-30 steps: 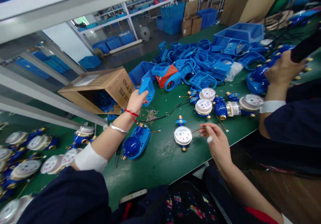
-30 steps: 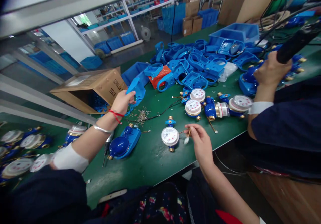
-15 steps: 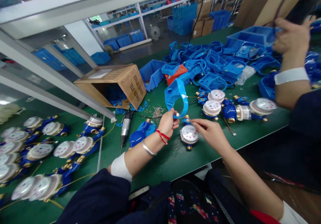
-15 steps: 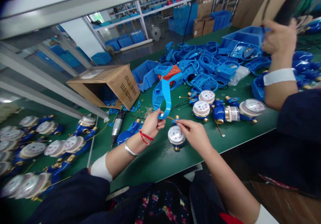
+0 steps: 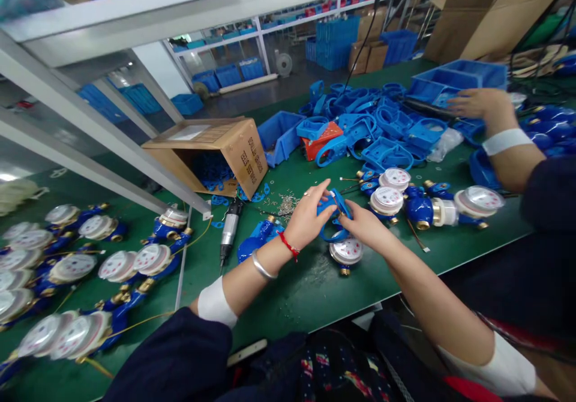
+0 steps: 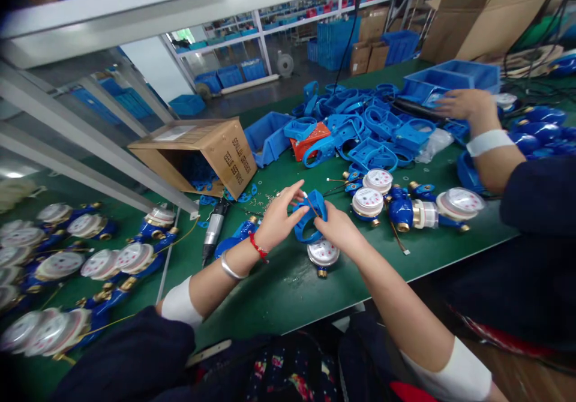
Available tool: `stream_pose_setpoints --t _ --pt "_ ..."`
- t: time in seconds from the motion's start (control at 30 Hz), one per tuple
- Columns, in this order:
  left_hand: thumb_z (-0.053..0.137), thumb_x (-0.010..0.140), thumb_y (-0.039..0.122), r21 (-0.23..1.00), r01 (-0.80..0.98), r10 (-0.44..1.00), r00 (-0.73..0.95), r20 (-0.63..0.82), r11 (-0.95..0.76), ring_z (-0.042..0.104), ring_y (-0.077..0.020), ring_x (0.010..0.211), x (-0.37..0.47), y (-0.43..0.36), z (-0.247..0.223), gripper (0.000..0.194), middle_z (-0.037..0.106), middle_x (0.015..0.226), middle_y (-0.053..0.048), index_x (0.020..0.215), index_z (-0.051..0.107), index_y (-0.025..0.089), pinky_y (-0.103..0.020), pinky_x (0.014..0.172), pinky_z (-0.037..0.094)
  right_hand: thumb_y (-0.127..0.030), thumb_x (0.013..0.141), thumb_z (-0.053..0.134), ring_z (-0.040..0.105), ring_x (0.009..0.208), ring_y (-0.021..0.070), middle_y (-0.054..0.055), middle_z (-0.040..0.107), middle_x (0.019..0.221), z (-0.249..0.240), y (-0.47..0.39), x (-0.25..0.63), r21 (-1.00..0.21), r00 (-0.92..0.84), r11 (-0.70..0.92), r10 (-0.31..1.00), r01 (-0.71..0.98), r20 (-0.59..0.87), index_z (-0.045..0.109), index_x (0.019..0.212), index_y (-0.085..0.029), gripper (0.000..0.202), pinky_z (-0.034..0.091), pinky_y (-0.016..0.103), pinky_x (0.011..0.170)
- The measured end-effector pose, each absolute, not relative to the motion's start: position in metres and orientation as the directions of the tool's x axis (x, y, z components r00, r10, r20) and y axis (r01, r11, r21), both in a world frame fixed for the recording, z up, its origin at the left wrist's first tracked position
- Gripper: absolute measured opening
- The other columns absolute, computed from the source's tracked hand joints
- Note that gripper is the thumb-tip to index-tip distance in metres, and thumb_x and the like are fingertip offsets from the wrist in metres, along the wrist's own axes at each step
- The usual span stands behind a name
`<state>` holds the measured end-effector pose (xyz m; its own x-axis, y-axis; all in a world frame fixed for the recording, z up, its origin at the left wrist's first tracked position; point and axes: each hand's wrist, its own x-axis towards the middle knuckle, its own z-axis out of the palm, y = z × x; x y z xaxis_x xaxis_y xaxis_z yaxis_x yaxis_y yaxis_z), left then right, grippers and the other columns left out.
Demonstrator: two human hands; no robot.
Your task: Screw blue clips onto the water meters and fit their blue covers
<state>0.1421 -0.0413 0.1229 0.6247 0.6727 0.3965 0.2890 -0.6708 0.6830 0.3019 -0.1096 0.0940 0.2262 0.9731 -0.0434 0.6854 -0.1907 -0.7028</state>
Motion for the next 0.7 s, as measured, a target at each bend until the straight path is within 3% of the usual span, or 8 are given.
stream_pose_setpoints --t 0.1,0.17,0.3,0.4,0.47,0.57,0.63,0.7 --pt "0.052 0.087 0.020 0.690 0.262 0.639 0.674 0.371 -0.675 0.060 -0.0171 0.092 0.143 -0.034 0.134 0.023 0.066 0.097 -0.006 0.107 0.064 0.017 -0.033 0.088 0.048 -0.030 0.081 0.050 0.064 0.084 0.0224 0.010 0.069 0.093 0.100 -0.109 0.301 -0.690 0.168 -0.150 0.985 0.708 -0.043 0.057 0.115 -0.014 0.038 0.047 0.030 0.076" --pt "0.052 0.087 0.020 0.761 0.240 0.674 0.663 0.325 -0.603 0.063 -0.0161 0.087 0.145 -0.032 0.134 0.017 0.067 0.091 -0.005 0.093 0.068 0.017 -0.031 0.084 0.050 -0.032 0.081 0.053 0.063 0.091 0.0254 0.013 0.067 0.098 0.104 -0.111 0.300 -0.678 0.161 -0.124 0.987 0.725 -0.007 0.058 0.114 -0.014 0.039 0.046 0.034 0.082" --pt "0.052 0.087 0.021 0.966 0.075 0.741 0.657 0.138 -0.247 0.065 -0.0137 0.073 0.151 -0.031 0.127 0.020 0.068 0.082 -0.006 0.101 0.063 0.012 -0.027 0.072 0.054 -0.034 0.078 0.059 0.052 0.114 0.0291 0.014 0.055 0.125 0.111 -0.114 0.294 -0.688 0.141 -0.014 0.982 0.726 0.128 0.058 0.118 -0.018 0.043 0.039 0.040 0.097" --pt "0.054 0.086 0.022 0.963 0.048 0.759 0.627 0.176 -0.263 0.065 -0.0138 0.074 0.150 -0.029 0.124 0.019 0.067 0.083 -0.006 0.100 0.060 0.011 -0.027 0.072 0.054 -0.030 0.086 0.049 0.060 0.101 0.0198 0.006 0.065 0.111 0.113 -0.113 0.291 -0.743 0.096 0.069 0.980 0.666 0.177 0.062 0.111 -0.022 0.030 0.045 0.032 0.089" --pt "0.055 0.086 0.022 0.872 0.129 0.748 0.581 0.319 -0.472 0.064 -0.0144 0.081 0.147 -0.028 0.125 0.015 0.066 0.091 -0.007 0.096 0.062 0.013 -0.029 0.077 0.052 -0.029 0.088 0.046 0.062 0.093 0.0171 0.004 0.068 0.102 0.113 -0.112 0.292 -0.773 0.110 0.089 0.973 0.628 0.201 0.065 0.107 -0.022 0.027 0.046 0.029 0.083" --pt "0.053 0.088 0.022 0.573 0.278 0.602 0.611 0.513 -0.771 0.059 -0.0175 0.097 0.139 -0.029 0.127 0.019 0.061 0.103 -0.010 0.101 0.064 0.014 -0.032 0.087 0.048 -0.030 0.087 0.048 0.061 0.092 0.0183 0.004 0.067 0.099 0.114 -0.113 0.294 -0.800 0.178 0.086 0.956 0.593 0.234 0.067 0.103 -0.022 0.026 0.044 0.031 0.082" --pt "0.047 0.091 0.023 0.409 0.331 0.518 0.669 0.534 -0.850 0.057 -0.0182 0.097 0.135 -0.031 0.127 0.024 0.060 0.103 -0.011 0.108 0.062 0.014 -0.033 0.086 0.048 -0.031 0.086 0.051 0.060 0.092 0.0189 0.005 0.067 0.097 0.115 -0.113 0.294 -0.825 0.212 0.081 0.948 0.560 0.236 0.068 0.100 -0.022 0.025 0.042 0.032 0.083" --pt "0.043 0.093 0.024 0.355 0.337 0.484 0.701 0.524 -0.872 0.058 -0.0174 0.094 0.134 -0.033 0.124 0.027 0.062 0.100 -0.010 0.109 0.062 0.014 -0.032 0.084 0.049 -0.033 0.083 0.055 0.059 0.092 0.0191 0.005 0.066 0.096 0.117 -0.113 0.293 -0.859 0.234 0.073 0.947 0.506 0.218 0.068 0.099 -0.021 0.024 0.041 0.032 0.083"
